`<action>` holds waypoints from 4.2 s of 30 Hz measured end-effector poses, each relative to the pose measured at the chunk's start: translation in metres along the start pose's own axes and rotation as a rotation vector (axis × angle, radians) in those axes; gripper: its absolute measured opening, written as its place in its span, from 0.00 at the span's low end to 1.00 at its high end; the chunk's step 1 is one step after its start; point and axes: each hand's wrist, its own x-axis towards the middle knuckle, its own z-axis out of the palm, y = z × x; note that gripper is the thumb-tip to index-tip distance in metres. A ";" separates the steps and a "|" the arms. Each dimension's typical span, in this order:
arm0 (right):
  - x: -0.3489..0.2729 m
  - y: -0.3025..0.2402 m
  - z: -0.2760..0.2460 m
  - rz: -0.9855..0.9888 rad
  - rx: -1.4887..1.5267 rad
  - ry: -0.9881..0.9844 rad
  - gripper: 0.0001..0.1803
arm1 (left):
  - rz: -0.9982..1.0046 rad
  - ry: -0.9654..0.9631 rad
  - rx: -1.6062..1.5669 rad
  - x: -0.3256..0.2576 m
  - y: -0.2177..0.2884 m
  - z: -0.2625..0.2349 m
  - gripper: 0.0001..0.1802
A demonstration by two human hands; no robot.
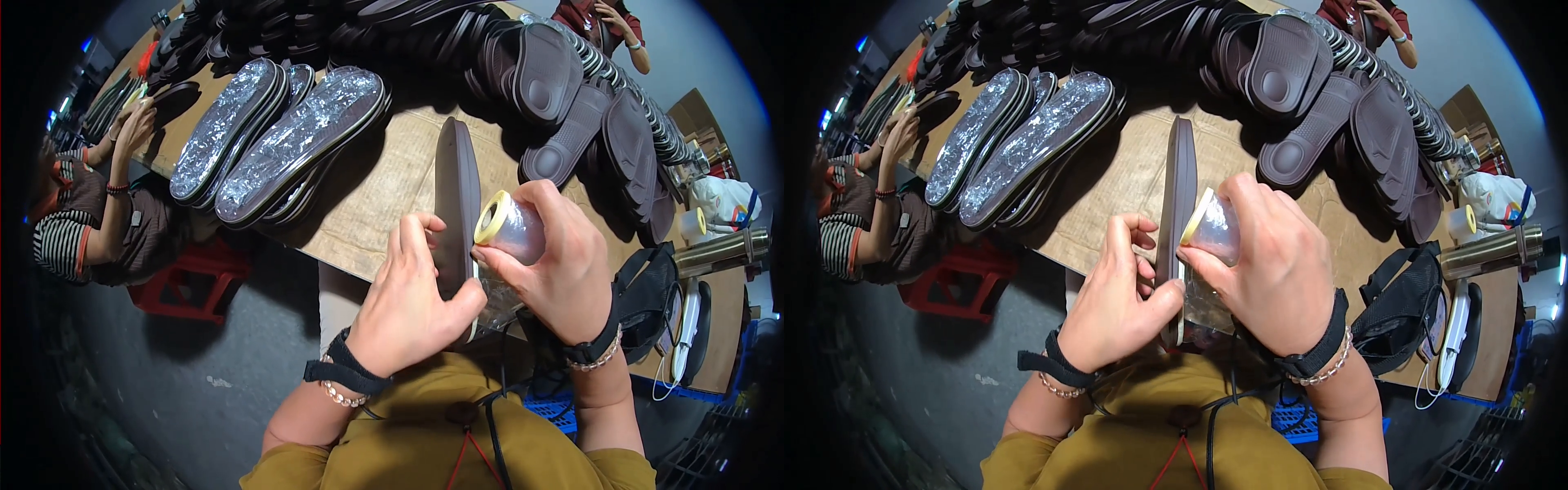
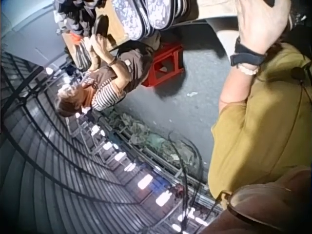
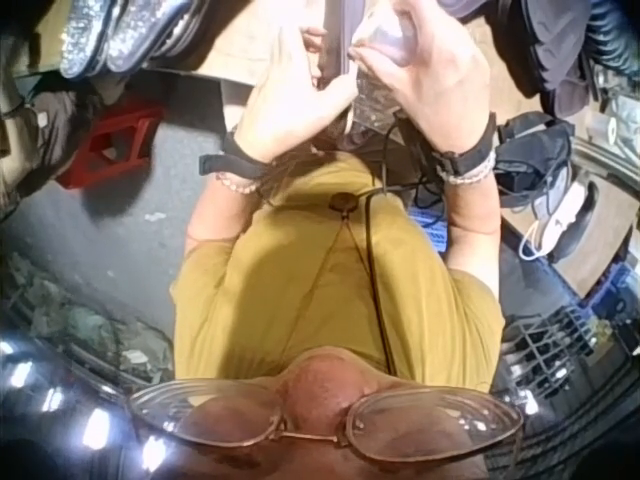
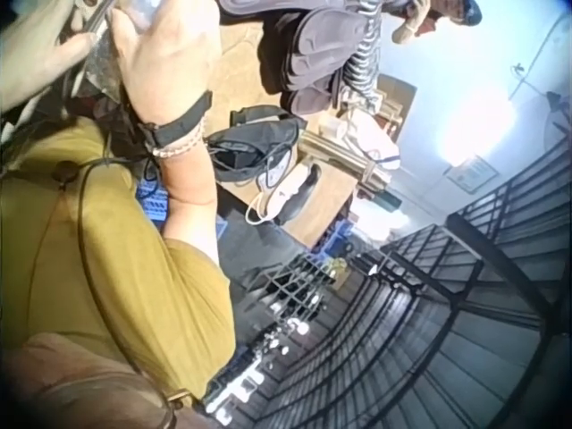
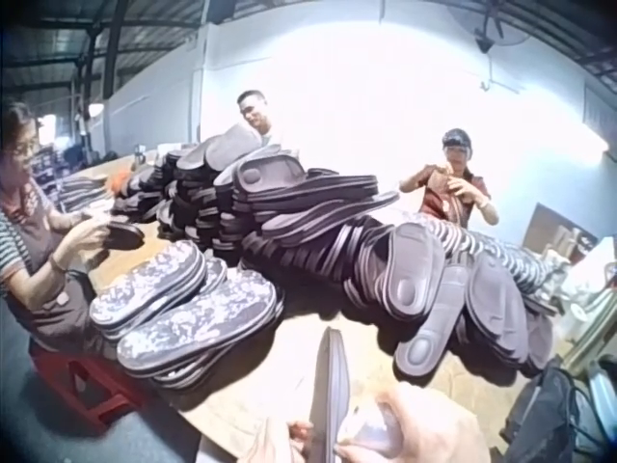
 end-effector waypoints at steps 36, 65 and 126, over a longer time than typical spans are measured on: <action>0.027 0.040 0.012 -0.141 0.050 0.096 0.31 | 0.058 -0.095 -0.076 0.017 -0.011 0.003 0.49; 0.056 0.061 0.007 -0.262 0.253 -0.212 0.26 | -0.021 -0.157 -0.010 0.056 -0.013 -0.013 0.53; 0.071 0.080 0.010 -0.176 0.141 -0.118 0.28 | -0.073 -0.155 0.063 0.080 -0.016 -0.008 0.58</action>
